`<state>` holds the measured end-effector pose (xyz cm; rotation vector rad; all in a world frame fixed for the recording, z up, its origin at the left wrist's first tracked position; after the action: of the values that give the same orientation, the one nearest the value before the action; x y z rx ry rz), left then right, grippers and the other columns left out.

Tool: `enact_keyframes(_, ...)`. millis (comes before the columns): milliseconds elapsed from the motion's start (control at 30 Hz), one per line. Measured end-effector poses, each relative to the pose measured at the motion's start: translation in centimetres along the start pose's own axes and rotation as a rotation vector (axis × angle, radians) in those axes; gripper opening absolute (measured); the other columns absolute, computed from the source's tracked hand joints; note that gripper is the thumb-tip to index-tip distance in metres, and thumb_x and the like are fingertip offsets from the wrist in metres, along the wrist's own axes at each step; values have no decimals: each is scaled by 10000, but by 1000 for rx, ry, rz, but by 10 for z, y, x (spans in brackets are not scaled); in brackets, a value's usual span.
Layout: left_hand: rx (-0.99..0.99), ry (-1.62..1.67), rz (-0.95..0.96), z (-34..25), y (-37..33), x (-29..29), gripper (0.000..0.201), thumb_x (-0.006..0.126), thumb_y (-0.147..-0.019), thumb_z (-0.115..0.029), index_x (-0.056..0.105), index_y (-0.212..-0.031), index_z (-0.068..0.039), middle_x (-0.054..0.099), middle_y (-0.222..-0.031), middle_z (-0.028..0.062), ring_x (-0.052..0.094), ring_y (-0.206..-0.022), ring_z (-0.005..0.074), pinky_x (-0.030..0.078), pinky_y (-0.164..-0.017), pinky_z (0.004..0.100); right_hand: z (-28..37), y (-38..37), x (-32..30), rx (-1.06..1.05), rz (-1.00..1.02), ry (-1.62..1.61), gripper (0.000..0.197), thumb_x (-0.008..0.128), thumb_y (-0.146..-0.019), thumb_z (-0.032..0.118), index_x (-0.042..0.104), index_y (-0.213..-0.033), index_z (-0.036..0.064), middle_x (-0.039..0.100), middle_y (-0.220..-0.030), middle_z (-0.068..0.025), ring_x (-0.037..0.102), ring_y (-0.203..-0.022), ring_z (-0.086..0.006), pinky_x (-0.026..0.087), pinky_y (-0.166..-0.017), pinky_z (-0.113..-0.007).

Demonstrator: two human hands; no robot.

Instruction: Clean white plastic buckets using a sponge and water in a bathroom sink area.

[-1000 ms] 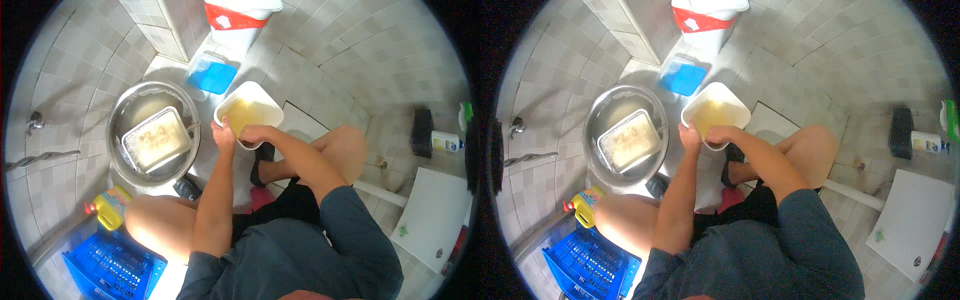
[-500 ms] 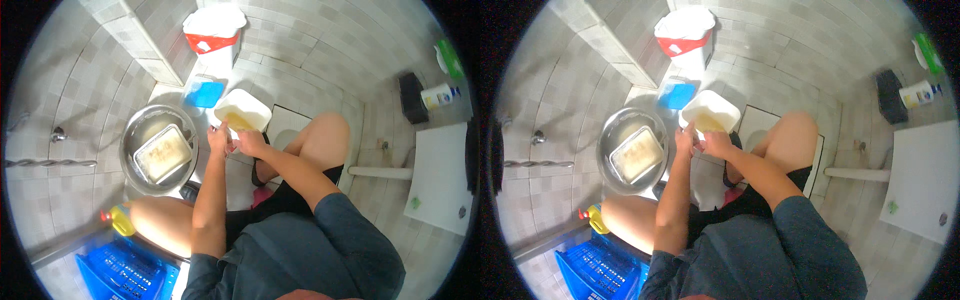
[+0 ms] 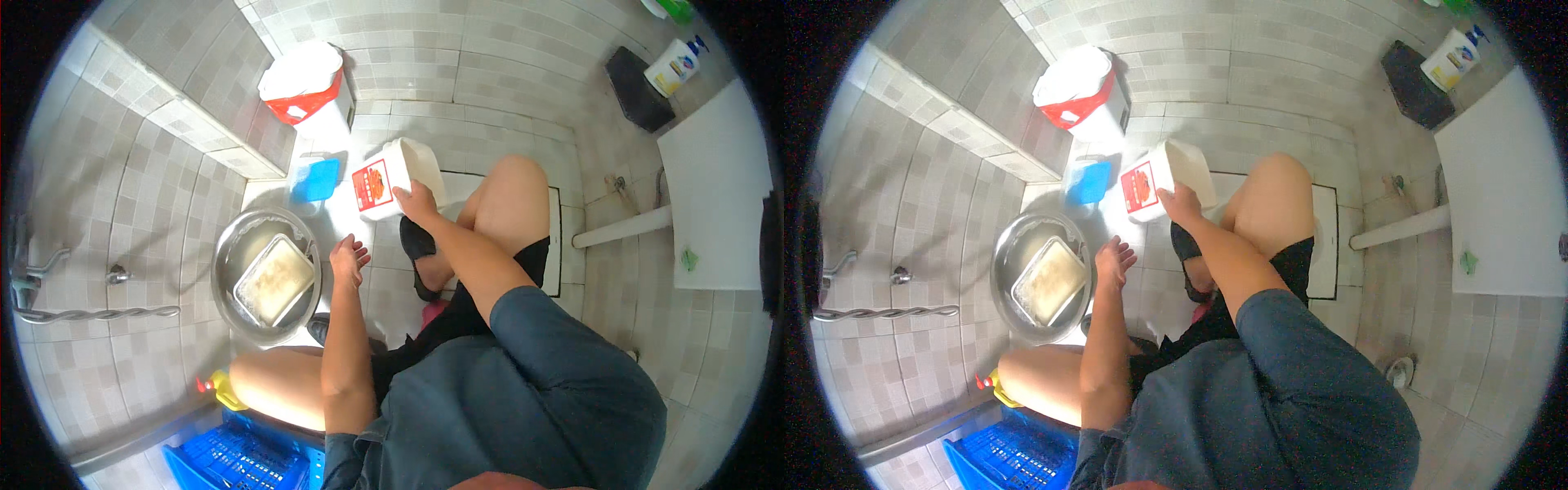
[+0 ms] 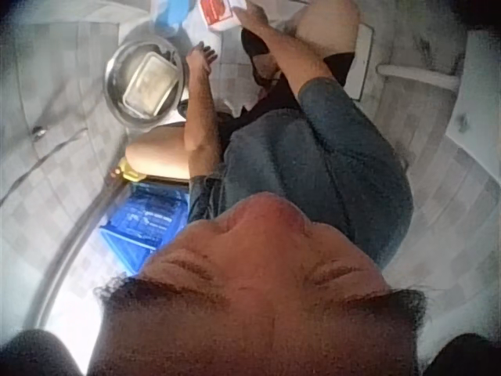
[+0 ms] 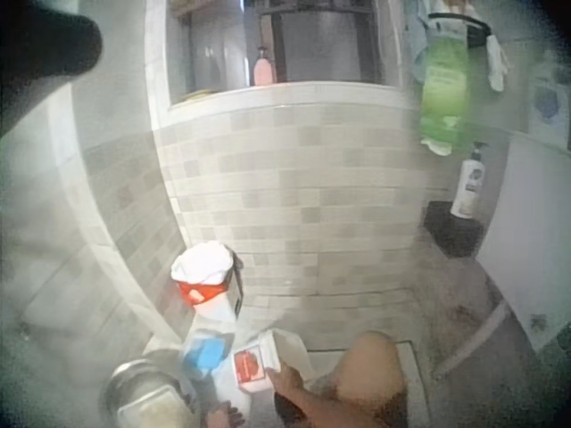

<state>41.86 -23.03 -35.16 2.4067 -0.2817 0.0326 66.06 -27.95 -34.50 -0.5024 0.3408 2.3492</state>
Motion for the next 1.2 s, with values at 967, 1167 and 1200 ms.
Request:
enact_keyframes(967,-27,10,122,15,-4,41,552,591,-970,-302,479,-1381,49,581,-1296,231,620,-1048,332,549,-796,437,3,12,-143,277,-697,-999,740,578,-985,499,454,-1367,-123,581,-1343,-244,660,-1095,-390,577,-885,-487)
enact_keyframes(1167,-40,14,86,13,-1,33,520,585,-977,-282,492,-1364,53,599,-1269,229,623,-1051,338,545,-821,443,13,6,-151,268,-675,-1206,753,531,-1000,525,416,-1458,-61,550,-1432,-158,592,-1231,-357,511,-1009,-488)
enact_keyframes(1200,-35,16,92,13,-2,38,520,585,-977,-282,492,-1364,53,599,-1269,229,623,-1051,338,545,-821,443,10,1,-156,231,-675,-1237,759,522,-1002,534,411,-1467,-56,542,-1443,-155,582,-1246,-346,501,-1022,-484)
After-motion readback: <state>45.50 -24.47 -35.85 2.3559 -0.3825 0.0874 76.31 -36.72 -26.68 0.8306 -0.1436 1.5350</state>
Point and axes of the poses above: each hand's wrist, its own y-axis away from the middle knuckle, its own x-axis out of the palm, z = x × y, the point moved 4 cm from there along -y, towards the middle knuckle
